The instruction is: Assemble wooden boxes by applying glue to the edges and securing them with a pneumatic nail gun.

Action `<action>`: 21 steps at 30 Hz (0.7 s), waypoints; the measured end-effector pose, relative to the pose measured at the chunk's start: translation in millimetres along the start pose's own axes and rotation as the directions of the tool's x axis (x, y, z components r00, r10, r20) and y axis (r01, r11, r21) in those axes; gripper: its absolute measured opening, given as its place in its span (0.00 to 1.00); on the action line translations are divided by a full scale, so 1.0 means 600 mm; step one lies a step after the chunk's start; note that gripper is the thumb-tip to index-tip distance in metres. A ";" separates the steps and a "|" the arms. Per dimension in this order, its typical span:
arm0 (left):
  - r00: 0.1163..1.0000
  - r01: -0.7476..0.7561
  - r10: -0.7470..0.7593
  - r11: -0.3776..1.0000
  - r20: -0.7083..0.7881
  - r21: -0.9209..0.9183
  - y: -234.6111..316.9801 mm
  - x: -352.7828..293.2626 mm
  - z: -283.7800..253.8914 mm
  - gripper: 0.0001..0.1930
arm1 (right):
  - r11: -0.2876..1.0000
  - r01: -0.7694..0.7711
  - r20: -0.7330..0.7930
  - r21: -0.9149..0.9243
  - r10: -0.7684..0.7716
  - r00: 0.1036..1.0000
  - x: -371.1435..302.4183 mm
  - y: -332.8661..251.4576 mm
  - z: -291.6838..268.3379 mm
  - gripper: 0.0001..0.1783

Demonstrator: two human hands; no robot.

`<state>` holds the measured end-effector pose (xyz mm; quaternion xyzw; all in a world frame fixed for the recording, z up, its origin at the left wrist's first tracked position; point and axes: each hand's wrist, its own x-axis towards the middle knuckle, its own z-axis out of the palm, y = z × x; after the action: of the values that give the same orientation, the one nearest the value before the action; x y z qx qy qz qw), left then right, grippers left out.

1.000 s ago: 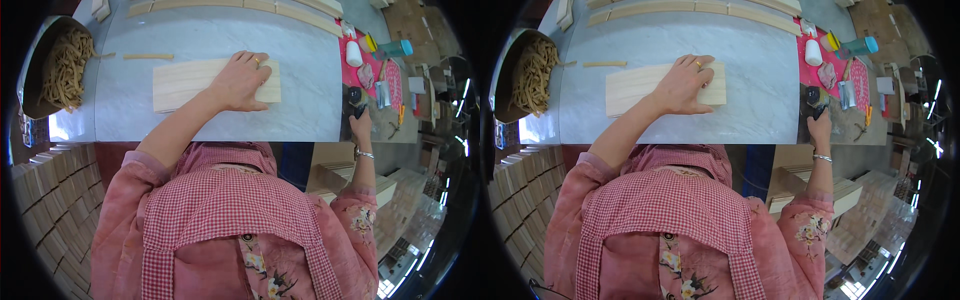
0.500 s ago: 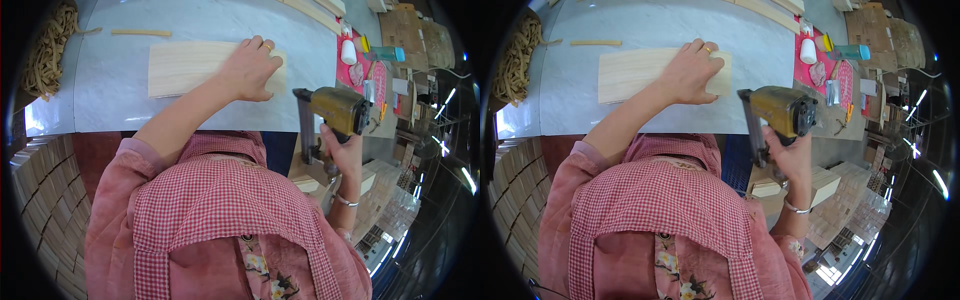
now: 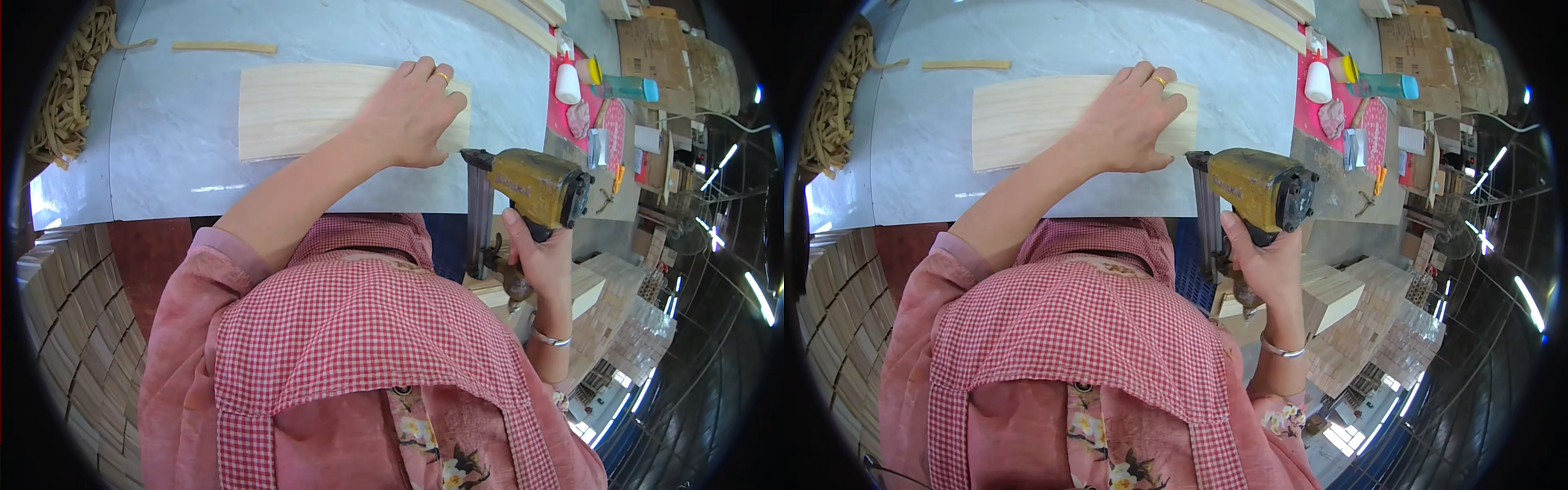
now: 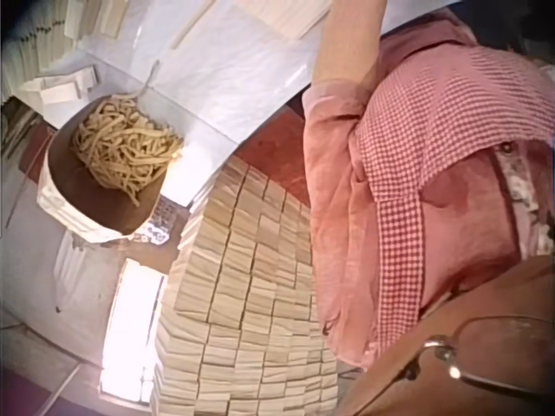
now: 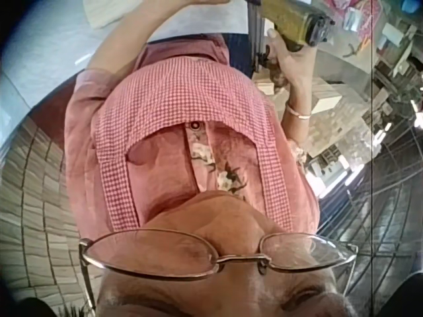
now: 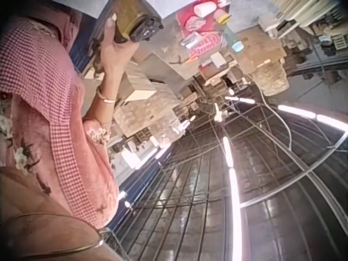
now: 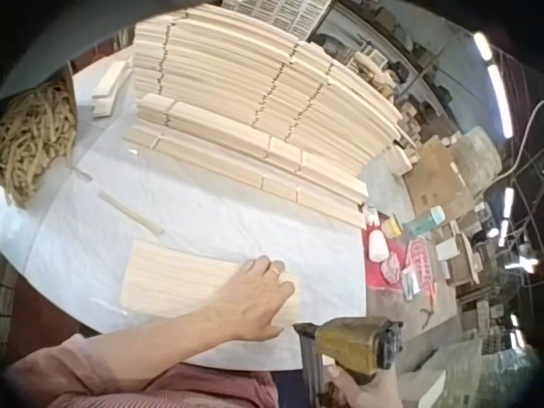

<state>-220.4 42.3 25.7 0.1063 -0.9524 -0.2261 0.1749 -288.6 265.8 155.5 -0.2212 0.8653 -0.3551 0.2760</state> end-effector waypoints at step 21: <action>1.000 0.023 -0.023 1.000 -0.001 0.005 -0.001 -0.003 0.000 0.27 | 1.000 -0.001 -0.055 -0.006 0.000 0.998 0.049 -0.037 0.001 0.09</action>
<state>-218.6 42.2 25.0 0.1178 -0.9515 -0.2256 0.1726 -306.3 233.9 162.1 -0.2120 0.8737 -0.3583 0.2516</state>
